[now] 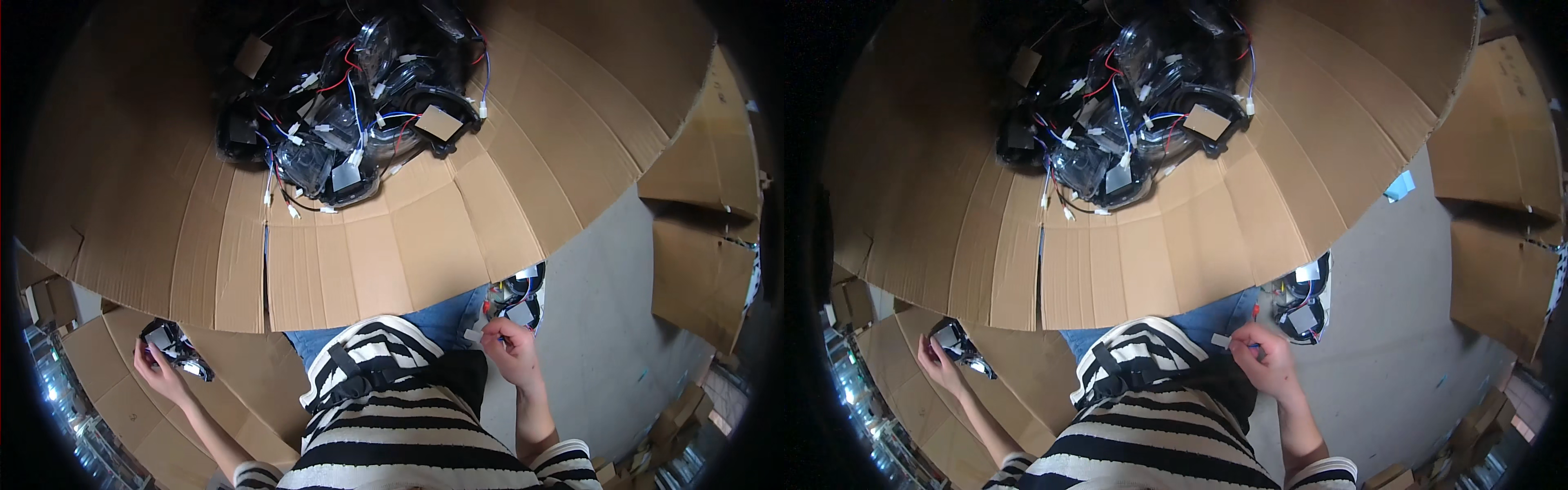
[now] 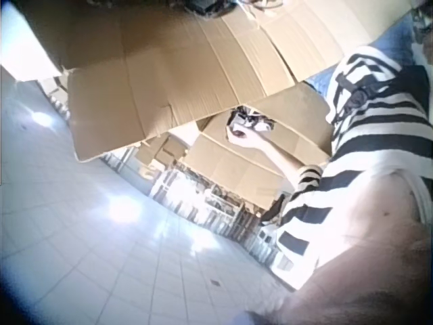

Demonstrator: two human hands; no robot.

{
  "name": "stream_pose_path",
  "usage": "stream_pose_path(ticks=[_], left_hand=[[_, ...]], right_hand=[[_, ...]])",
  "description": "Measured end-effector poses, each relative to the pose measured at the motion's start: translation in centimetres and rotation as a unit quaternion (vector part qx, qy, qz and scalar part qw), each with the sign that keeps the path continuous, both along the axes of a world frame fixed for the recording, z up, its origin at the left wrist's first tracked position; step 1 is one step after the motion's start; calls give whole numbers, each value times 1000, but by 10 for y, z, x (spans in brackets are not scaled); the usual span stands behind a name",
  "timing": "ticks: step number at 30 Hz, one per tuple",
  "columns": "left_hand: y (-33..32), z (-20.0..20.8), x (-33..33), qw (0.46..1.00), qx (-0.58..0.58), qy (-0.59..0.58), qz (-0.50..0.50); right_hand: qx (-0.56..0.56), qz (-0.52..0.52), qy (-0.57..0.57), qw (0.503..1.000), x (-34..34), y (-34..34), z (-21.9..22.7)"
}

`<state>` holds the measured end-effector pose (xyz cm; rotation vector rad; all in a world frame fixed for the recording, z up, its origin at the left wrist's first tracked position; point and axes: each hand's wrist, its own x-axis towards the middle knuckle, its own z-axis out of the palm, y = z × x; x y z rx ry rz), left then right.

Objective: The person sorts through a large cardboard box filled with black electronic components, likely car headlights or similar parts. They pick up individual units, inspect them briefly, and place them back into the box or onto a pile, repeating this process throughout the clip.

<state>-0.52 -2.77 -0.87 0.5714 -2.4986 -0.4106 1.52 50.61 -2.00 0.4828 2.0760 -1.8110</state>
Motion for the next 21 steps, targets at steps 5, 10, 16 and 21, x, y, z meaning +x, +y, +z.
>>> stream_pose_path(ticks=[5, 10, 16, 21], left_hand=[[225, -14, -66, 764, 572, -250, -167], [348, -131, -196, 511, 774, -296, -226], [402, -193, -289, 457, 834, -308, 21], [421, -213, -314, 496, 834, -202, 129]], right_hand=[[-21, 54, -18, 998, -11, -6, -3], [-25, 2, -19, 1000, -9, 1, 3], [-1, -42, -83, 996, 13, 12, -7], [-21, -44, -89, 995, 10, 15, -13]])
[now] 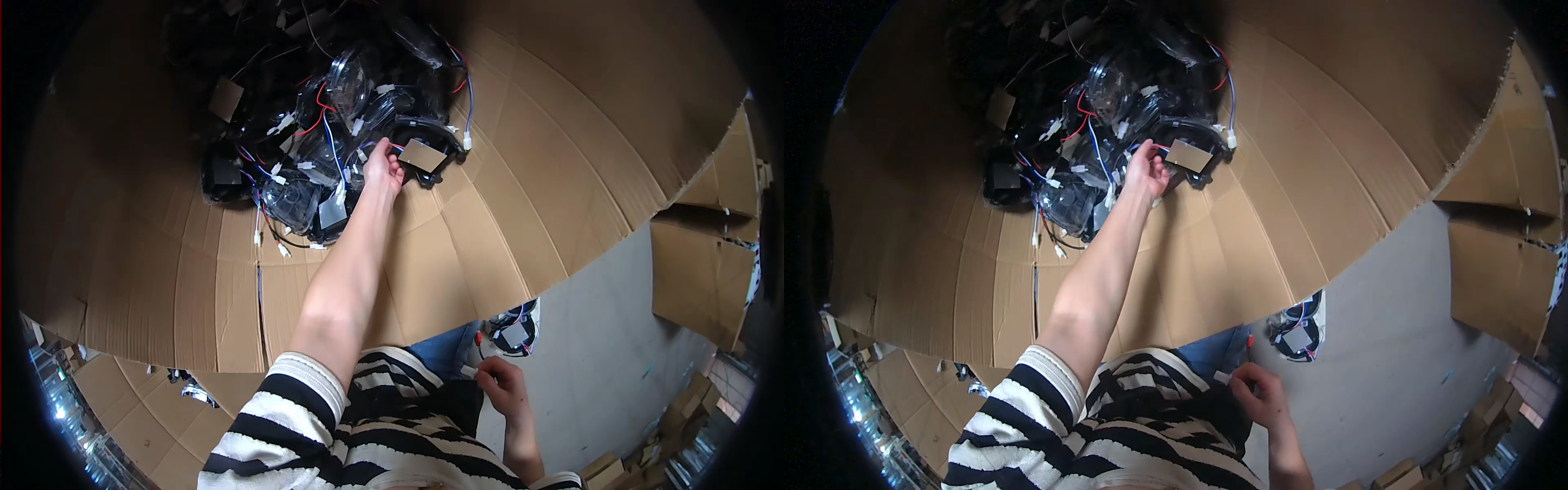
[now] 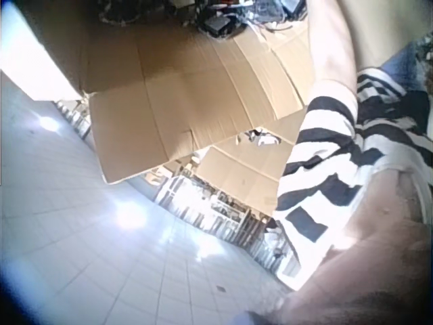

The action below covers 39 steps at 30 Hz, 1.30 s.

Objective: The person sorts through a large cardboard box filled with black electronic components, likely car headlights or similar parts. They pick up individual units, inspect them briefly, and place them back into the box or onto a pile, repeating this process throughout the clip.

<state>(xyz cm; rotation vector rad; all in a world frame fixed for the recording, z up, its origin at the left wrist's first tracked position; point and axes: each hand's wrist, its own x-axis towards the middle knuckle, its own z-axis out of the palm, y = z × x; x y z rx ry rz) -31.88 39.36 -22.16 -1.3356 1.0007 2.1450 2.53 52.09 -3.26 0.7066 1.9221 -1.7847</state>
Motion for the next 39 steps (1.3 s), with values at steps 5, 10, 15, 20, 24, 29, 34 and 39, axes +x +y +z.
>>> stream_pose_path(ticks=[5, 10, 15, 20, 24, 29, 34, 39], left_hand=[[-7, 19, 16, 977, -65, 199, -43], [-35, 53, 61, 924, -105, 355, -97], [-94, 67, 154, 949, -103, 278, -110], [-169, 83, 209, 985, -75, 144, 53], [-227, 71, 232, 979, -22, 135, 153], [-234, 114, 244, 972, -98, 204, 68], [-200, 154, 176, 920, -191, 341, -9], [-185, 195, 138, 852, -157, 495, -62]], right_hand=[[-13, -3, -19, 1000, -3, 4, -1], [-10, 22, 3, 1000, -8, 3, 0], [-35, 37, 15, 999, -18, -4, 6], [-9, 85, 52, 995, -25, -18, 10], [16, 117, 63, 991, -30, -33, 20], [33, 143, 107, 983, -21, -43, 17], [48, 176, 113, 977, -22, -53, 22], [47, 132, 121, 983, -11, -51, 14]])
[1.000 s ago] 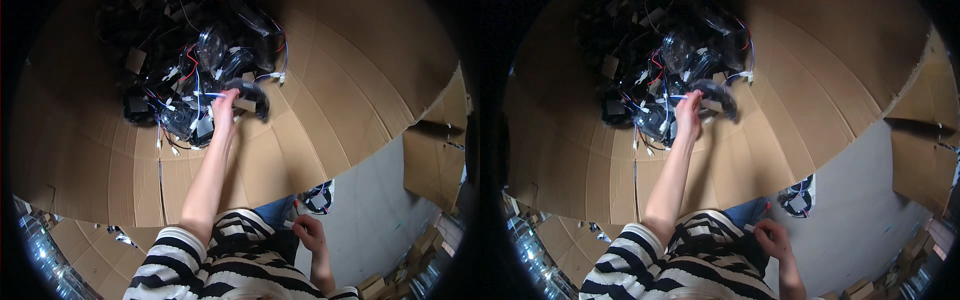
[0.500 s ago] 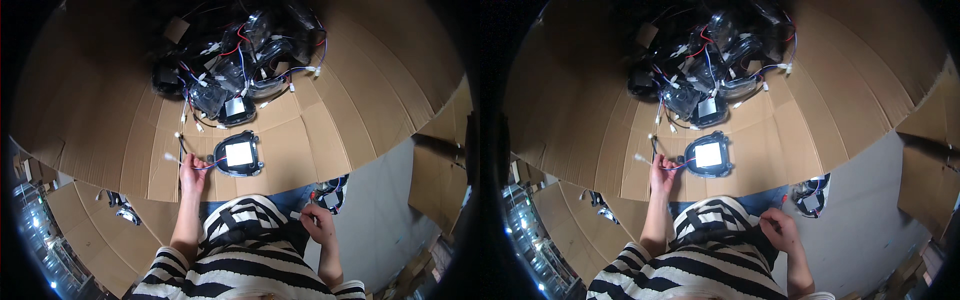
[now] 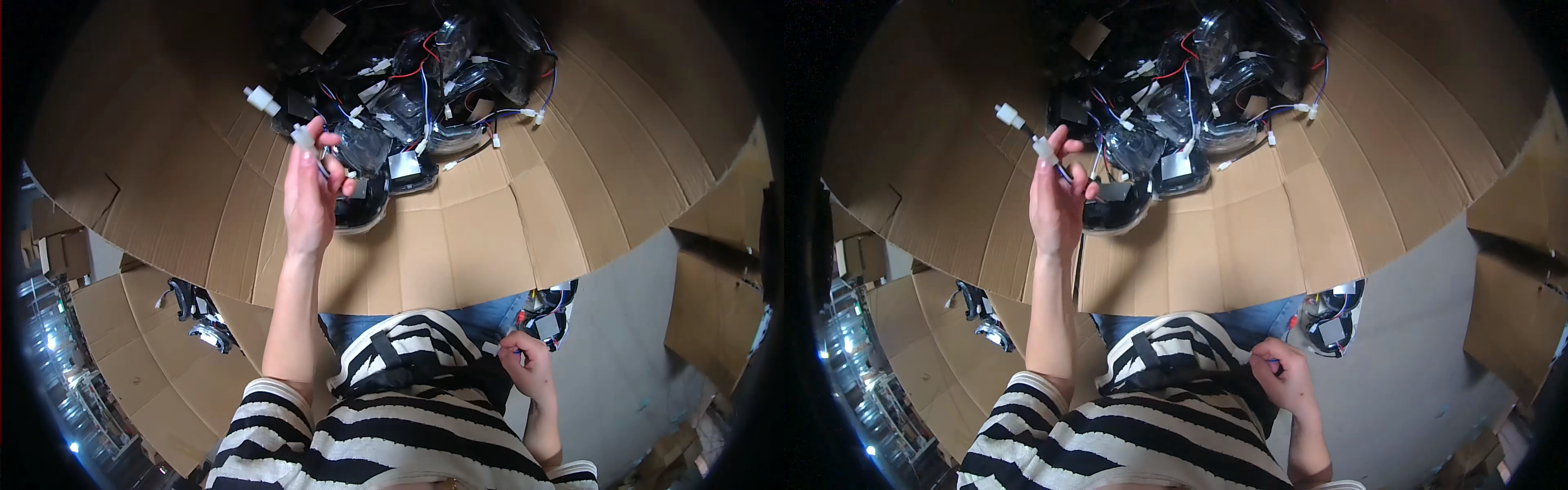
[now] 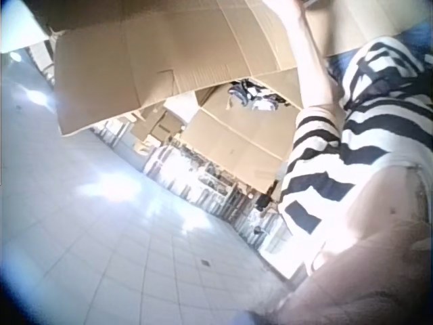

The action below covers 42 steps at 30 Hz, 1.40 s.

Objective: The person sorts through a large cardboard box filled with black electronic components, likely car headlights or similar parts. They pick up individual units, inspect them briefly, and place them back into the box or onto a pile, repeating this process throughout the clip.

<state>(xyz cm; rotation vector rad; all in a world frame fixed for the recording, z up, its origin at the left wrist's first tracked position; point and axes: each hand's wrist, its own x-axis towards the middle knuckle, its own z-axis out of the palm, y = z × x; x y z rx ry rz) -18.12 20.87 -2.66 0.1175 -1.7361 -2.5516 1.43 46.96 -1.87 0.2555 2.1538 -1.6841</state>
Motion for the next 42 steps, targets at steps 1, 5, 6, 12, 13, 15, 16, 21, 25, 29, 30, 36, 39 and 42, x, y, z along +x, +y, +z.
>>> stream_pose_path(ticks=[1, 5, 6, 12, 13, 15, 16, 21, 25, 29, 30, 36, 39, 42], left_hand=[[6, 2, -1, 1000, -11, -7, -19], [36, -4, 4, 993, 101, -46, -43], [46, -5, 5, 988, 141, -61, -27], [86, -29, 4, 961, 242, -131, 25], [86, -37, 10, 970, 204, -128, 21], [75, -51, 29, 978, 134, -158, 31], [63, -56, 43, 975, 102, -191, 46], [-23, -94, 127, 963, -68, -246, 89], [-46, -75, 161, 928, -200, -306, -74], [-46, -60, 172, 884, -152, -337, -287], [-49, -58, 173, 873, -117, -361, -306], [-59, -53, 175, 854, 31, -353, -381], [-58, -52, 172, 844, 27, -337, -416], [-55, -50, 168, 837, 17, -327, -439]], right_hand=[[-1, -10, -1, 1000, 2, 0, 1], [6, -4, -4, 1000, -1, 1, 4], [9, 0, -7, 1000, 0, 4, 2], [22, -5, -1, 1000, 1, 7, 2], [24, -10, 0, 1000, 2, 8, 3], [32, -1, 0, 999, 3, 10, 4], [34, 5, 1, 999, 2, 10, 5], [1, 42, -24, 999, -11, -3, 10], [-31, 77, -49, 995, -19, -22, 8], [-71, 118, -47, 989, -24, -42, 0], [-92, 127, -55, 986, -25, -48, -6], [-146, 169, -101, 969, -33, -79, -41], [-160, 168, -100, 968, -36, -84, -44], [-166, 171, -88, 967, -34, -84, -46]])
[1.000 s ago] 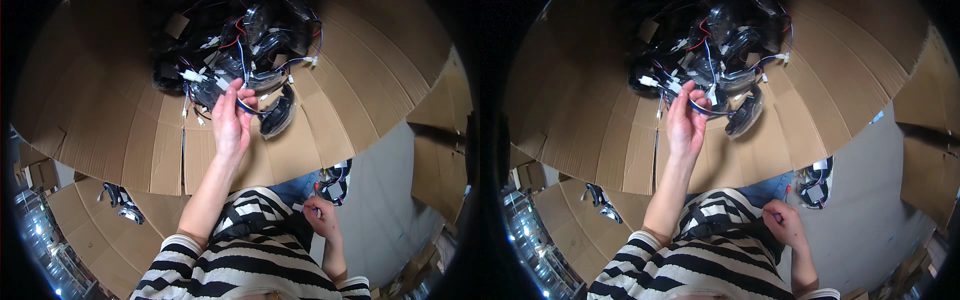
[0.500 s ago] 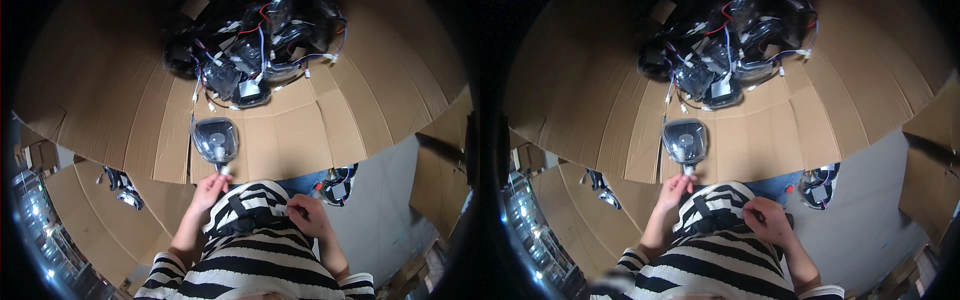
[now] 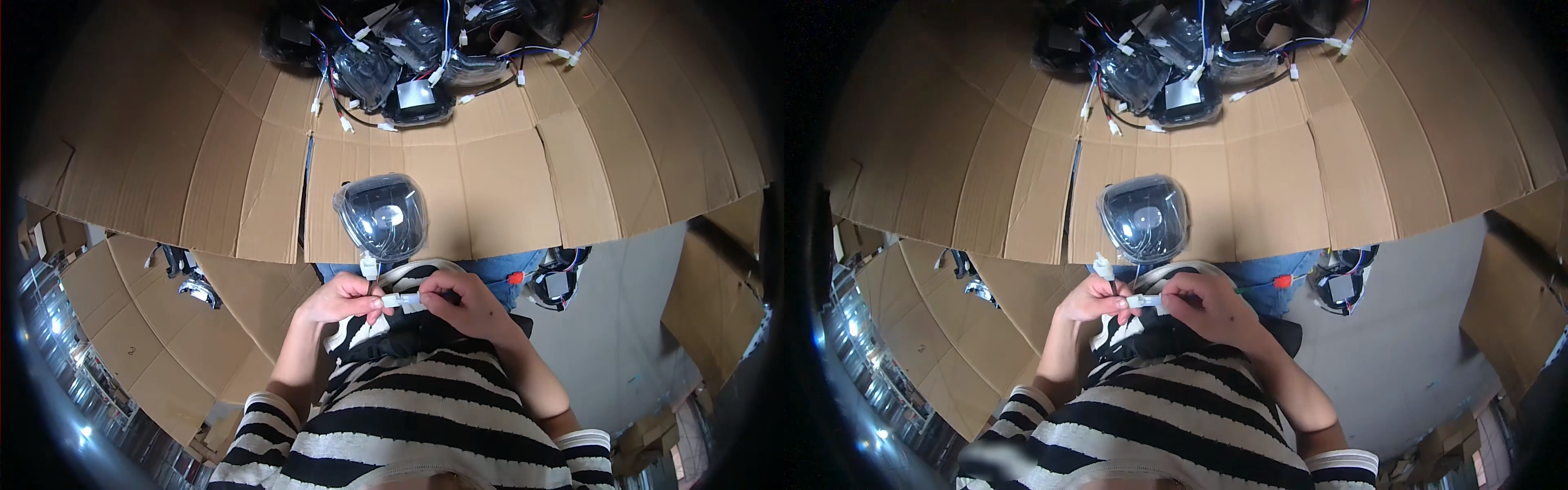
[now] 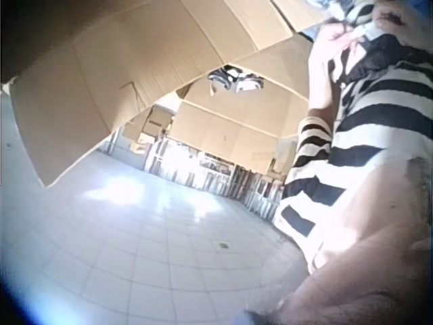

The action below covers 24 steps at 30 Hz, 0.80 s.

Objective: The person sorts through a large cardboard box filled with black electronic components, likely car headlights or similar parts. They pick up individual units, inspect them briefly, and place them back into the box or onto a pile, repeating this process throughout the clip.

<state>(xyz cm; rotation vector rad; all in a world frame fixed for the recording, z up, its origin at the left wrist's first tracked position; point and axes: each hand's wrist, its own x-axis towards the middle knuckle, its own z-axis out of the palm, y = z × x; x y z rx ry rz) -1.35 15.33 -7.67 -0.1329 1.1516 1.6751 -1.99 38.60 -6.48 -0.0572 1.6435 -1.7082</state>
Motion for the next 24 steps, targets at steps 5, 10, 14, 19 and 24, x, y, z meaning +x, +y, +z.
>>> stream_pose_path(ticks=[5, 10, 14, 19, 24], left_hand=[[-1, -4, -5, 997, 8, 24, -67], [8, -1, -9, 999, -13, 10, -43], [16, 9, -7, 996, -64, 43, -52], [21, 22, -8, 986, -141, 85, 32], [15, 19, -1, 972, -177, 138, 66]], right_hand=[[44, 22, 18, 999, -4, -1, 9], [135, 61, 301, 942, 9, -1, -1], [87, -4, 128, 988, 1, 3, 7], [90, -22, 45, 995, -3, 28, 15], [28, -34, 20, 999, -7, 28, 25]])
